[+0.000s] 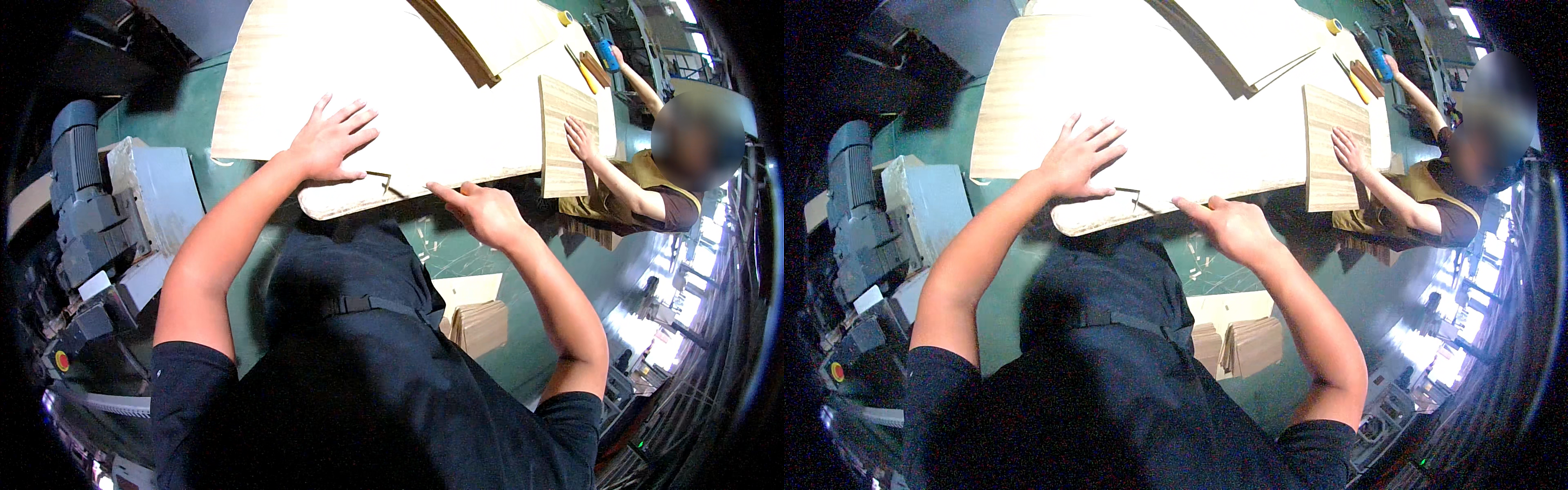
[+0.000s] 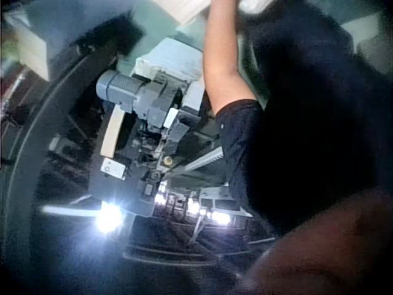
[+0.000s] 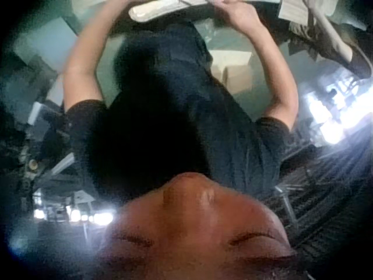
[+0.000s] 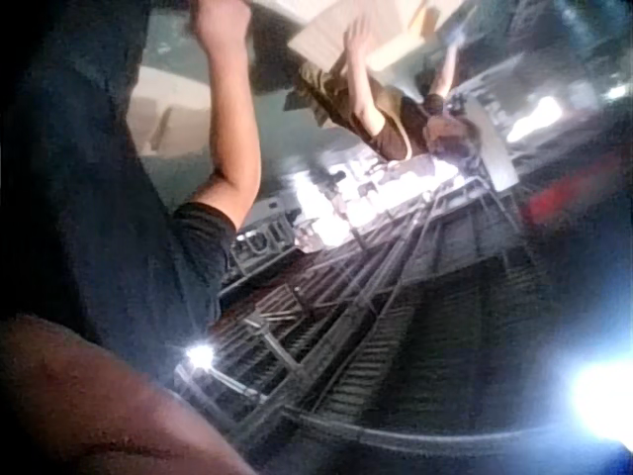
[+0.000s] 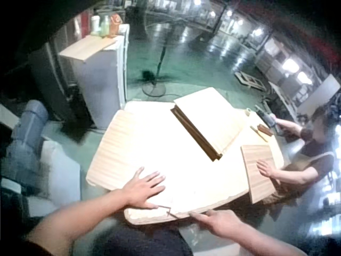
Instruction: The person uses a utility knife to trim excess material or veneer from the edges of wooden boards, then places the finished boards onto a stack.
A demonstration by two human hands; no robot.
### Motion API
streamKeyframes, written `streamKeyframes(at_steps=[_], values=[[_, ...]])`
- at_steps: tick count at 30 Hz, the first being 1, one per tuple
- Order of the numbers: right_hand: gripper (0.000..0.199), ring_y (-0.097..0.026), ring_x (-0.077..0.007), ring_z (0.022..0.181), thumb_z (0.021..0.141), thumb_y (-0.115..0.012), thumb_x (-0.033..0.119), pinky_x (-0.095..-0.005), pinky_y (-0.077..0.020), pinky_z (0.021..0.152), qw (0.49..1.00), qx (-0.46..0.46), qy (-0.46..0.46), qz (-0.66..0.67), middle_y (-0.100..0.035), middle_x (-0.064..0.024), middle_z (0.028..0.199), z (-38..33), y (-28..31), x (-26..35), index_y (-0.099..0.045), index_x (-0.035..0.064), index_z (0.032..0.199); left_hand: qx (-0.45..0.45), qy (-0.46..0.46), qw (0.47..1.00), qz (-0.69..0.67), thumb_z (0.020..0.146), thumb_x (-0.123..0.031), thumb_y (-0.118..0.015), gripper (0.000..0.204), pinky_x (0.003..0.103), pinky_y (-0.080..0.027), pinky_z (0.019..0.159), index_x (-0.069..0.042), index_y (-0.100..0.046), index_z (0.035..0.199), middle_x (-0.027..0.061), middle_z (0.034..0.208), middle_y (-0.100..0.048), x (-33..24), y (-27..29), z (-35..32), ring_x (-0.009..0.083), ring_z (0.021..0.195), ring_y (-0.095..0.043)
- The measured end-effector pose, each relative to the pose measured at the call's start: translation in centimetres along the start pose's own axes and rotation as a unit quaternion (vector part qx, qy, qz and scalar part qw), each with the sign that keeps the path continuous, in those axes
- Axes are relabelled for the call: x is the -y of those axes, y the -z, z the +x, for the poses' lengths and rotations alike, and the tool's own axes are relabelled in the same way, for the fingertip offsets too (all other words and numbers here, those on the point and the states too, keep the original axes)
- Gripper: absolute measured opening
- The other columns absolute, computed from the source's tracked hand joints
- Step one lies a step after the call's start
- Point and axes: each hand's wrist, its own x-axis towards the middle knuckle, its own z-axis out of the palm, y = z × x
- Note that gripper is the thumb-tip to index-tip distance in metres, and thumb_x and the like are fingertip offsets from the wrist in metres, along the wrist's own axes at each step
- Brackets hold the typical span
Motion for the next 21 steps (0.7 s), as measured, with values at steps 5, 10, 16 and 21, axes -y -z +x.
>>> streamKeyframes(at_steps=[5, 10, 16, 21], values=[[0.074, -0.074, -0.0353, 0.076, 0.094, -0.066, 0.014, -0.0492, -0.0617, 0.068, 1.000, 0.013, 0.013, -0.023, -0.068, -0.0141, 0.092, 1.7, 0.8, -0.1, -0.050, 0.0442, 0.159, -0.013, 0.000, 1.000, -0.009, 0.080, -0.065, -0.077, 0.085, 0.070, -0.013, 0.129, -0.021, -0.060, 0.151, 0.0061, 0.173, -0.039, 0.0, -0.1, 0.1, 0.0280, 0.163, -0.029], [0.070, -0.074, -0.0346, 0.076, 0.095, -0.064, 0.015, -0.0489, -0.0623, 0.068, 0.999, 0.030, 0.016, -0.040, -0.069, -0.0141, 0.093, 2.0, 1.8, 0.2, -0.052, 0.0439, 0.158, -0.019, 0.003, 1.000, -0.018, 0.079, -0.063, -0.078, 0.084, 0.070, -0.013, 0.129, -0.021, -0.060, 0.150, 0.0064, 0.172, -0.040, -0.2, 0.0, 0.1, 0.0280, 0.162, -0.029], [0.072, -0.074, -0.0344, 0.075, 0.095, -0.065, 0.014, -0.0484, -0.0624, 0.067, 0.998, 0.029, 0.018, -0.050, -0.069, -0.0139, 0.092, 2.2, 1.7, 0.1, -0.051, 0.0434, 0.159, -0.024, 0.004, 1.000, -0.015, 0.079, -0.063, -0.078, 0.084, 0.070, -0.014, 0.128, -0.021, -0.061, 0.149, 0.0062, 0.172, -0.040, 0.0, -0.4, 0.1, 0.0278, 0.162, -0.029], [0.074, -0.074, -0.0350, 0.073, 0.093, -0.065, 0.014, -0.0482, -0.0627, 0.067, 0.998, 0.022, 0.012, -0.049, -0.068, -0.0143, 0.090, 2.2, 1.5, 0.1, -0.051, 0.0434, 0.159, -0.033, 0.002, 0.999, -0.015, 0.078, -0.063, -0.079, 0.084, 0.070, -0.014, 0.129, -0.021, -0.061, 0.148, 0.0059, 0.172, -0.040, 0.0, -0.5, 0.1, 0.0274, 0.162, -0.029]])
